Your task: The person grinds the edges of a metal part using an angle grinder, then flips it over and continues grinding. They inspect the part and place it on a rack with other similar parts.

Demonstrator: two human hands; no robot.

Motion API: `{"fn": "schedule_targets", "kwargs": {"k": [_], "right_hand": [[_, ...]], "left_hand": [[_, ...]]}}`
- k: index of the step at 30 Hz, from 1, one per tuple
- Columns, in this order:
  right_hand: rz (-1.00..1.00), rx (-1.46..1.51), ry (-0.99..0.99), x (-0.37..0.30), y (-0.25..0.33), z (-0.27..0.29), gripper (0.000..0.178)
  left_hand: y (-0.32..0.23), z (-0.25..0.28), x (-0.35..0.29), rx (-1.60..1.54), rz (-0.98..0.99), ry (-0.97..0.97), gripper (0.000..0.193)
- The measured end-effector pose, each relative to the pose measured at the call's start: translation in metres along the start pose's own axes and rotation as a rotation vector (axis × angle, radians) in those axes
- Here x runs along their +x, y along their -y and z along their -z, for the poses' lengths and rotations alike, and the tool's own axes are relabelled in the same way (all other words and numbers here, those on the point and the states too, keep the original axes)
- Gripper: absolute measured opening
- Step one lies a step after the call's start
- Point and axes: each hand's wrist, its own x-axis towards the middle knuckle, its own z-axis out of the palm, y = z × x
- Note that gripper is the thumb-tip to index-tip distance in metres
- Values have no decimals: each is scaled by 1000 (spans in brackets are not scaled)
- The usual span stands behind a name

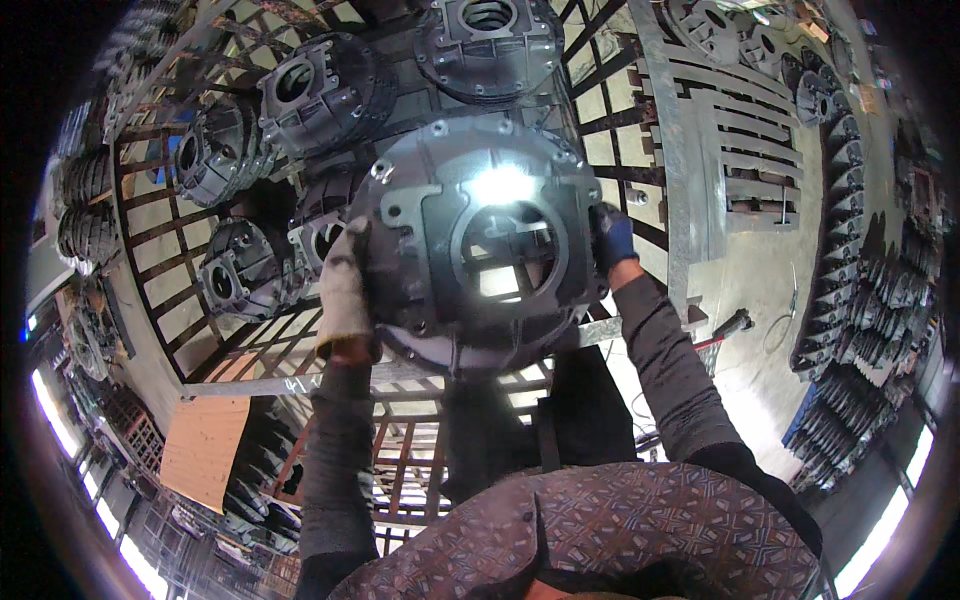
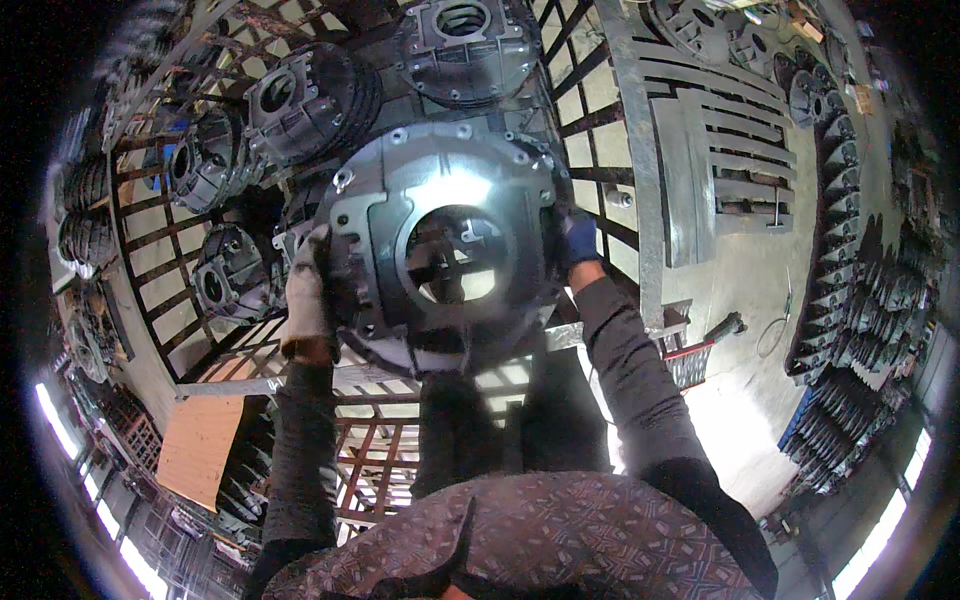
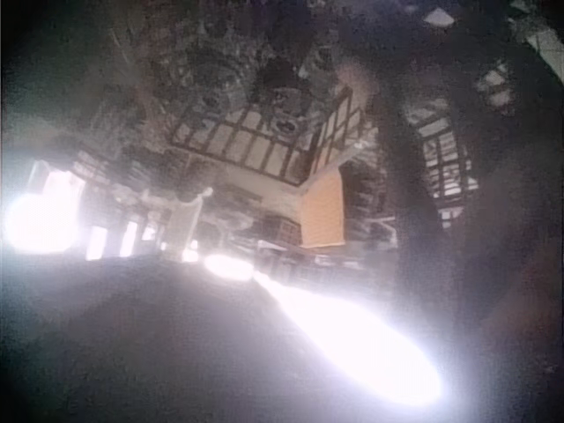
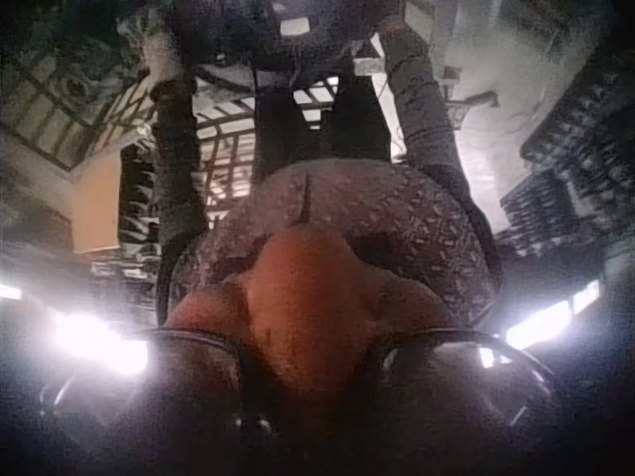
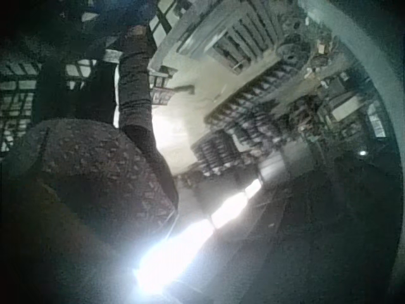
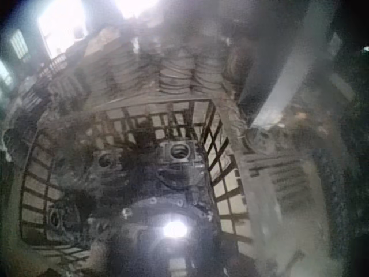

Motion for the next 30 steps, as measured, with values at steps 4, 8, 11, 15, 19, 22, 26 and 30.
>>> {"fn": "schedule_targets", "kwargs": {"k": [4, 8, 11, 15, 19, 22, 26, 30], "right_hand": [[30, -48, -47, 69, -13, 14, 31], [61, -58, -117, 135, -54, 20, 29], [296, -404, -50, 177, -103, 16, 27], [-30, -37, -118, 212, -172, 14, 28], [241, -532, -130, 226, -213, 11, 29], [267, -648, -106, 222, -221, 6, 37], [477, -858, -145, 217, -211, 4, 32], [191, -762, -69, 231, -199, 2, 36]], "left_hand": [[24, -22, 59, -163, 137, 78, 47], [85, -40, 139, 44, -95, 144, 35], [136, -53, 186, 55, -26, 249, 40], [201, -64, 236, 572, -21, 183, 46], [270, -72, 296, 131, 183, 146, 53], [301, -73, 324, 188, 163, 141, 54], [299, -81, 327, 327, 54, 123, 48], [289, -87, 320, 602, -60, 61, 51]]}}
